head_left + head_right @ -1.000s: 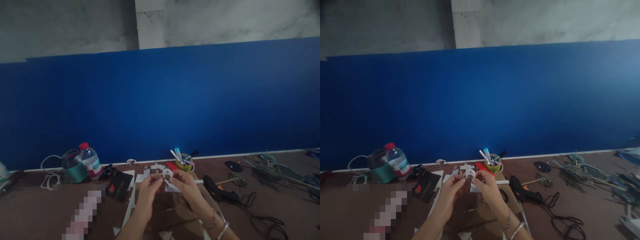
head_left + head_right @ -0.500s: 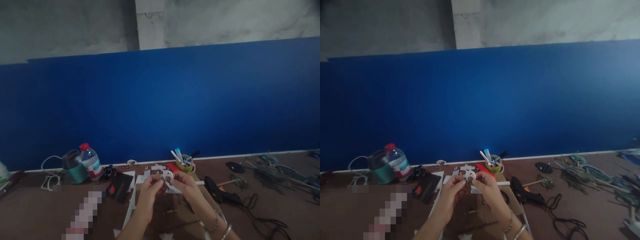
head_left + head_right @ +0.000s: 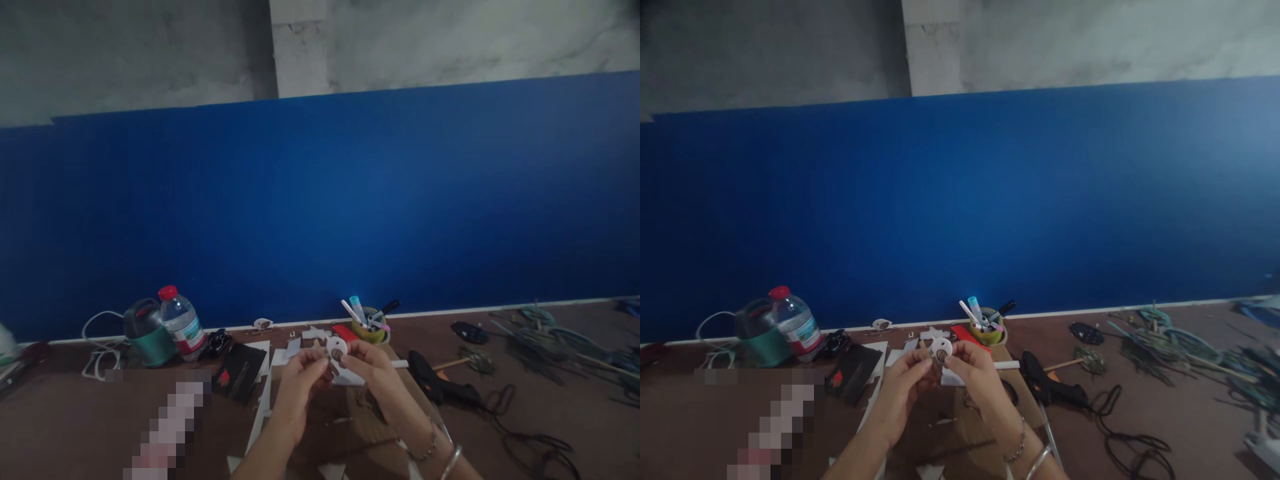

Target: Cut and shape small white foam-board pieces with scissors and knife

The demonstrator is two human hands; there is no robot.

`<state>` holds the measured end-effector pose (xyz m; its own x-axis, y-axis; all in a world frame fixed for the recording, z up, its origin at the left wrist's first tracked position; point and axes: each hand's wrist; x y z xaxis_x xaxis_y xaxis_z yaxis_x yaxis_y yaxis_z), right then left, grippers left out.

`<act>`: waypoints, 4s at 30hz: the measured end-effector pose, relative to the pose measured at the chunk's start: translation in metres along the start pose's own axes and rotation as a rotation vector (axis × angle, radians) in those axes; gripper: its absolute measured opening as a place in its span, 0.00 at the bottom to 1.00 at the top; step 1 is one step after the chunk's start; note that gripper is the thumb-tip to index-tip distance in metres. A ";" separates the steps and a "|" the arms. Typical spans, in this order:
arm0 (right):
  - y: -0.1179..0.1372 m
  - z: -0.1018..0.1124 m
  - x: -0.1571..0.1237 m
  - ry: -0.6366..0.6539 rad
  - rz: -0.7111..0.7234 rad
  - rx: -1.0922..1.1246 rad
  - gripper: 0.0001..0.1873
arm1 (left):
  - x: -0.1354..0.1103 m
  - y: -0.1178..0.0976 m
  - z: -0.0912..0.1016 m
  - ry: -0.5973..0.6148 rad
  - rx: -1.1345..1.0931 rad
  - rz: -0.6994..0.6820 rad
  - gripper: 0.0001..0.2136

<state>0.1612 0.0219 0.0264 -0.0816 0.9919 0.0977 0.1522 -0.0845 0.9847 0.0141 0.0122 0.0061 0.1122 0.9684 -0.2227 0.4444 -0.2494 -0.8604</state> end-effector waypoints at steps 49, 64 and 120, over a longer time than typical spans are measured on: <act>0.001 -0.003 -0.001 -0.053 0.026 -0.019 0.12 | 0.001 0.006 -0.001 -0.013 -0.026 -0.010 0.12; -0.015 -0.010 -0.013 -0.060 0.694 -0.987 0.09 | -0.005 0.008 -0.006 -0.091 0.400 -0.272 0.12; -0.021 0.000 0.006 0.039 -0.015 0.055 0.16 | 0.010 -0.001 0.012 -0.013 0.439 -0.112 0.10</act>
<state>0.1575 0.0299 0.0059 -0.1222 0.9884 0.0900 0.2042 -0.0637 0.9768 0.0044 0.0220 -0.0010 0.0723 0.9900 -0.1208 0.0343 -0.1236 -0.9917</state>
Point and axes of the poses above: each hand's wrist, its own x-axis towards the middle knuckle, its own z-axis out of the back of the hand, y = z × x, and after that the axes turned 6 degrees about z, right-handed
